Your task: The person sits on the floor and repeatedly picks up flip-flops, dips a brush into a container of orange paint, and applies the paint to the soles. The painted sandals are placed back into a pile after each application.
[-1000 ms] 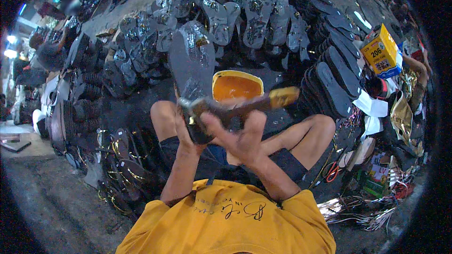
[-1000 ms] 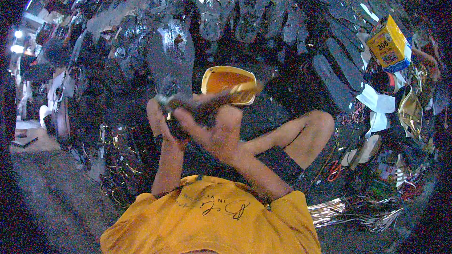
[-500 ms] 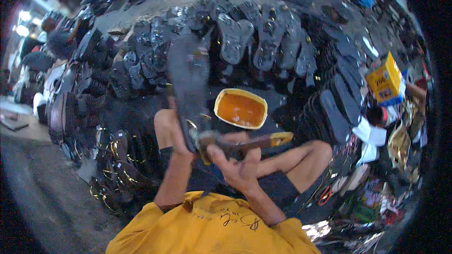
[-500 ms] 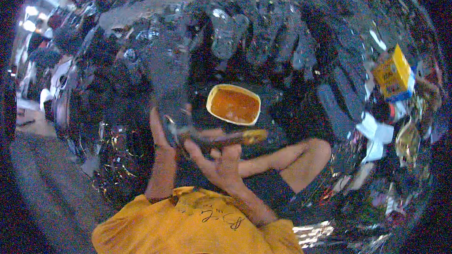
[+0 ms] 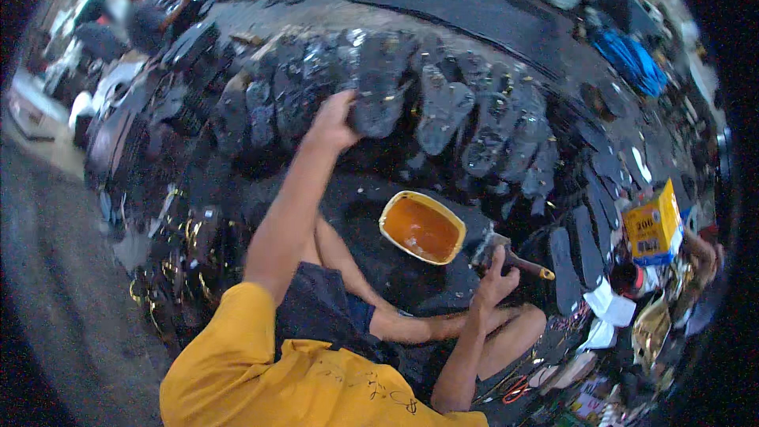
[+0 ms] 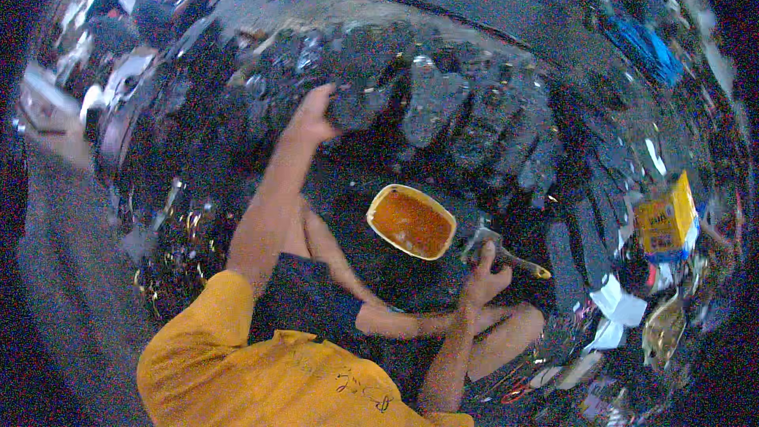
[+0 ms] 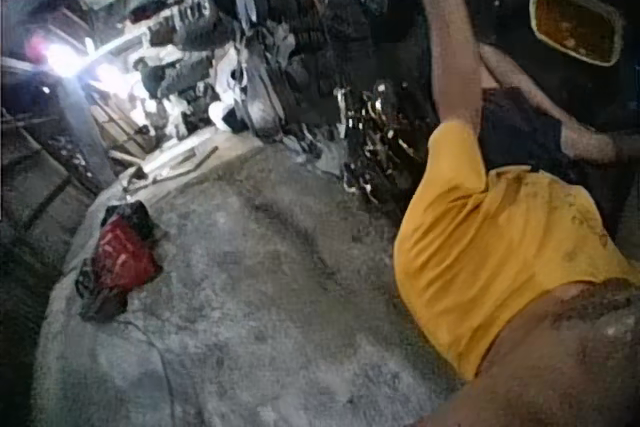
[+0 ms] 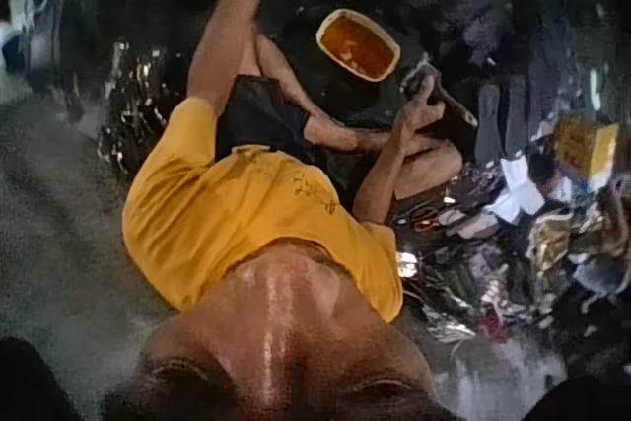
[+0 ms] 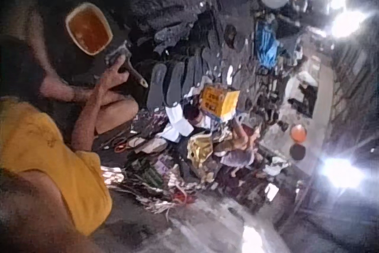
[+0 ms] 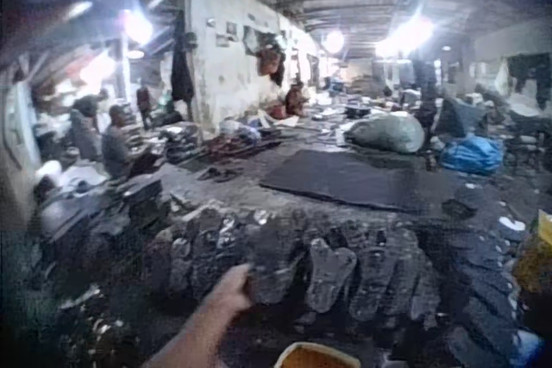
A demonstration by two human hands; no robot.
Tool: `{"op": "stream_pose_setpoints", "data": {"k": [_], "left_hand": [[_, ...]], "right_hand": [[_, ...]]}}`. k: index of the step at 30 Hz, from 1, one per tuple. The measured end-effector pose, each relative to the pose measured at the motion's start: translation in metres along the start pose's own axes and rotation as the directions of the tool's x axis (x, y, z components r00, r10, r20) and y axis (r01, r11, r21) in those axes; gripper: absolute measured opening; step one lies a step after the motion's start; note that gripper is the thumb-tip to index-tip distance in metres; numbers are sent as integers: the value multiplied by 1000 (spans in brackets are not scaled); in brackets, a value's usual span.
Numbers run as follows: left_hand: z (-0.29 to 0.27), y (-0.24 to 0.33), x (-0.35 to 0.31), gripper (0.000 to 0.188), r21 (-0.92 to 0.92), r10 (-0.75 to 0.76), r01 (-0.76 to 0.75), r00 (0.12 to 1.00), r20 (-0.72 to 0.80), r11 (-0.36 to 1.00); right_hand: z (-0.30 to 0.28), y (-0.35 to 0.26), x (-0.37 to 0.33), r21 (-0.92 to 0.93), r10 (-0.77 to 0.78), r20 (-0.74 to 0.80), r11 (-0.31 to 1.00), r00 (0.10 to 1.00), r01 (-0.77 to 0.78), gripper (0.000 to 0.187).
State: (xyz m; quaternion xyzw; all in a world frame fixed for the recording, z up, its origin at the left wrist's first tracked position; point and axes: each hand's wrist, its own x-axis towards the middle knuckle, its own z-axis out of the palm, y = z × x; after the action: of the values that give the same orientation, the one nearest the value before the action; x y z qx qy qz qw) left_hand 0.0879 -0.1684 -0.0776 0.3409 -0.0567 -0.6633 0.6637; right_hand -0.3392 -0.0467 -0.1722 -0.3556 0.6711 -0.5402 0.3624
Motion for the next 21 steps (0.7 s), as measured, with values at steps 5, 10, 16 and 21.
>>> {"op": "stream_pose_setpoints", "data": {"k": [5,10,16,21], "left_hand": [[-23,-54,-22,35,786,387,-316,916,106,531],[-92,-54,-178,54,988,741,-147,668,71,38],[-330,48,-382,84,567,796,768,527,-296,-298],[-329,41,-354,87,423,767,849,492,-412,-318]], "right_hand": [[-7,23,12,-89,40,-66,995,997,-46,67],[-27,-8,-15,-345,-242,-184,924,953,167,51],[26,-147,-70,-798,-222,260,499,940,338,31],[43,-58,-37,-496,-390,553,556,736,667,23]]}}
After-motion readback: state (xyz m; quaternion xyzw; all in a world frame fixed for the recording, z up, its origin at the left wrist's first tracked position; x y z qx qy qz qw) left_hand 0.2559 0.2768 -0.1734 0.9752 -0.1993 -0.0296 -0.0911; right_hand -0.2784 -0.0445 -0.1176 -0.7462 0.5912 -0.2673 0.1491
